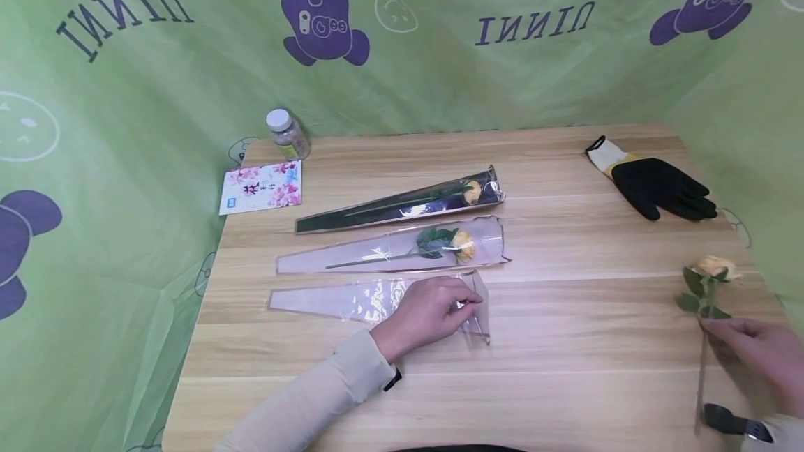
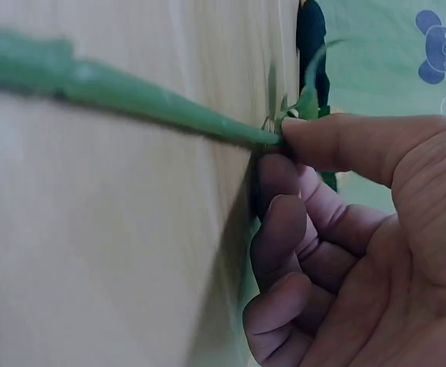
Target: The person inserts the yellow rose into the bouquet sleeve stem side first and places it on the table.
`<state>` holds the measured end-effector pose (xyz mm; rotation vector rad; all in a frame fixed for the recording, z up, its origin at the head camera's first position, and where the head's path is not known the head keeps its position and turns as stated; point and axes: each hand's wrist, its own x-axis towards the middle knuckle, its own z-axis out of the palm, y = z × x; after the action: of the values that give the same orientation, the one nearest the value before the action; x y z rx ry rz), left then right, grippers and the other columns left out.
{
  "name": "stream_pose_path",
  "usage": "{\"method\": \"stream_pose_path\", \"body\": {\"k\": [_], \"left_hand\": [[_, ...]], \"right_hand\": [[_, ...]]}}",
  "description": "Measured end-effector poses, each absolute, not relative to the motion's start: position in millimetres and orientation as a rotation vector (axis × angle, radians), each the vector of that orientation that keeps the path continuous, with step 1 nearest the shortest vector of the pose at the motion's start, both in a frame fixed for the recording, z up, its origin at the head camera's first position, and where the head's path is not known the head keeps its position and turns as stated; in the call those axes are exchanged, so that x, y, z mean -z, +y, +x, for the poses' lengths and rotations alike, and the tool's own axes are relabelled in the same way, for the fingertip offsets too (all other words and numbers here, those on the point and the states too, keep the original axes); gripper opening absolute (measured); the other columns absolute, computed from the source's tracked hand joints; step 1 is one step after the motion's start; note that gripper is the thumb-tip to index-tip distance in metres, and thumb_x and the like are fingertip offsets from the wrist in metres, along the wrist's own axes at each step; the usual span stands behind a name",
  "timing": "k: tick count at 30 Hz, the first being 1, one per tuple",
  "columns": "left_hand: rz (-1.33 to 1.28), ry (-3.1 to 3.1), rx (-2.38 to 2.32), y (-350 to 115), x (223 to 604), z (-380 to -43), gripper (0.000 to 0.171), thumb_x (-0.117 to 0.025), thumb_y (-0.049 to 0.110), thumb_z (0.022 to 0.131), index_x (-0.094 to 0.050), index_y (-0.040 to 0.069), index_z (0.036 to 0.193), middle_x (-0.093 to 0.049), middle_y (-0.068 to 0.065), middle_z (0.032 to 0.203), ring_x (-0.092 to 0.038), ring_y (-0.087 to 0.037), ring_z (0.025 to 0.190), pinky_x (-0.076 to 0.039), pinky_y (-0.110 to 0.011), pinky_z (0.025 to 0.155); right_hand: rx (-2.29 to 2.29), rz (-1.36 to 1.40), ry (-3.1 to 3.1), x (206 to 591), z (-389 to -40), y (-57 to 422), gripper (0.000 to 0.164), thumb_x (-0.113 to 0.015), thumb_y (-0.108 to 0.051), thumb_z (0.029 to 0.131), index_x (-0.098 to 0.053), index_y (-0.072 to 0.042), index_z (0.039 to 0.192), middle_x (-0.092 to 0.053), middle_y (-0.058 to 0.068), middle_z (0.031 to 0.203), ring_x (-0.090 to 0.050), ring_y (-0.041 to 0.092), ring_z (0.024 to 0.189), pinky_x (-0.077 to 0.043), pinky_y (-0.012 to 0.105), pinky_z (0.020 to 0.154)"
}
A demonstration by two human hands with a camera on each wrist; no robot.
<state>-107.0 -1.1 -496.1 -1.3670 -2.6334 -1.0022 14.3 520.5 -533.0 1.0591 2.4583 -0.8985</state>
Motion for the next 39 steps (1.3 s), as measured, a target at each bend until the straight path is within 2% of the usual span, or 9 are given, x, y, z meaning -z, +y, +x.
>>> {"method": "stream_pose_path", "body": {"k": [5, 8, 11, 14, 17, 21, 27, 33, 39], "left_hand": [[-1.375, -2.643, 0.988, -0.2, 495.6, -108.3, 0.013, -0.070, 0.022, 0.097, -0.080, 0.020, 0.106, -0.074, 0.012, 0.101, -0.066, -0.001, 0.096, -0.052, -0.019, 0.078], [-1.373, -2.671, 0.977, -0.2, 494.8, -110.0, 0.014, -0.069, 0.023, 0.098, -0.079, 0.021, 0.107, -0.074, 0.012, 0.102, -0.066, -0.002, 0.097, -0.052, -0.020, 0.079], [-1.377, -2.681, 0.982, 0.3, 494.0, -112.4, 0.015, -0.069, 0.023, 0.098, -0.079, 0.020, 0.109, -0.074, 0.011, 0.103, -0.066, -0.002, 0.098, -0.052, -0.019, 0.079], [-1.385, -2.667, 0.999, 1.5, 492.5, -114.1, 0.015, -0.069, 0.022, 0.098, -0.079, 0.019, 0.109, -0.073, 0.012, 0.101, -0.065, -0.001, 0.094, -0.050, -0.017, 0.076], [-1.388, -2.654, 1.013, 3.1, 490.5, -114.5, 0.014, -0.070, 0.022, 0.097, -0.079, 0.019, 0.108, -0.073, 0.012, 0.099, -0.063, 0.001, 0.089, -0.047, -0.015, 0.070], [-1.388, -2.646, 1.016, 4.8, 489.4, -113.2, 0.014, -0.071, 0.021, 0.097, -0.080, 0.019, 0.108, -0.073, 0.012, 0.098, -0.061, 0.001, 0.084, -0.044, -0.014, 0.066], [-1.383, -2.643, 1.019, 5.9, 489.6, -112.4, 0.015, -0.071, 0.020, 0.097, -0.080, 0.018, 0.108, -0.074, 0.012, 0.099, -0.062, 0.001, 0.086, -0.044, -0.013, 0.066], [-1.361, -2.658, 1.023, 7.3, 491.7, -113.1, 0.014, -0.071, 0.019, 0.096, -0.080, 0.018, 0.107, -0.074, 0.012, 0.100, -0.064, -0.001, 0.091, -0.049, -0.017, 0.072], [-1.388, -2.609, 1.035, 10.5, 492.7, -114.1, 0.013, -0.073, 0.021, 0.096, -0.081, 0.018, 0.106, -0.073, 0.012, 0.099, -0.063, -0.001, 0.088, -0.047, -0.016, 0.067]], "right_hand": [[1.044, 0.978, 2.488, 507.2, 5.2, 495.8, 0.068, -0.058, -0.051, 0.100, -0.059, 0.014, 0.121, -0.064, 0.025, 0.108, -0.057, 0.041, 0.099, -0.045, 0.060, 0.087], [1.511, 0.959, 2.502, 481.4, -2.2, 464.4, 0.039, -0.063, -0.035, 0.102, -0.066, 0.003, 0.110, -0.067, 0.012, 0.100, -0.059, 0.027, 0.092, -0.053, 0.040, 0.082], [2.395, 0.969, 2.293, 460.0, -12.8, 419.5, 0.008, -0.071, -0.007, 0.096, -0.070, 0.001, 0.096, -0.070, 0.002, 0.082, -0.063, 0.013, 0.067, -0.054, 0.020, 0.059], [3.187, 0.688, 1.891, 445.1, -26.3, 370.3, 0.002, -0.065, 0.016, 0.091, -0.064, 0.017, 0.092, -0.070, 0.020, 0.082, -0.067, 0.022, 0.062, -0.058, 0.026, 0.057], [3.514, 0.250, 1.477, 439.2, -37.5, 333.0, 0.003, -0.053, 0.027, 0.090, -0.056, 0.027, 0.092, -0.066, 0.032, 0.083, -0.068, 0.033, 0.065, -0.059, 0.035, 0.057], [3.533, -0.080, 1.293, 442.9, -45.4, 298.7, 0.010, -0.044, 0.030, 0.091, -0.053, 0.031, 0.095, -0.065, 0.037, 0.084, -0.070, 0.040, 0.069, -0.060, 0.039, 0.060], [3.358, -0.213, 1.687, 453.1, -46.9, 278.5, 0.013, -0.048, 0.032, 0.089, -0.050, 0.032, 0.101, -0.066, 0.037, 0.087, -0.072, 0.038, 0.074, -0.061, 0.039, 0.066], [3.280, -0.105, 1.920, 462.3, -45.3, 279.2, 0.009, -0.055, 0.030, 0.087, -0.049, 0.031, 0.094, -0.067, 0.035, 0.087, -0.073, 0.037, 0.073, -0.060, 0.037, 0.064], [3.238, 0.017, 1.971, 469.2, -44.3, 281.0, 0.014, -0.059, 0.027, 0.086, -0.049, 0.028, 0.095, -0.068, 0.033, 0.087, -0.073, 0.035, 0.073, -0.060, 0.035, 0.063]]}}
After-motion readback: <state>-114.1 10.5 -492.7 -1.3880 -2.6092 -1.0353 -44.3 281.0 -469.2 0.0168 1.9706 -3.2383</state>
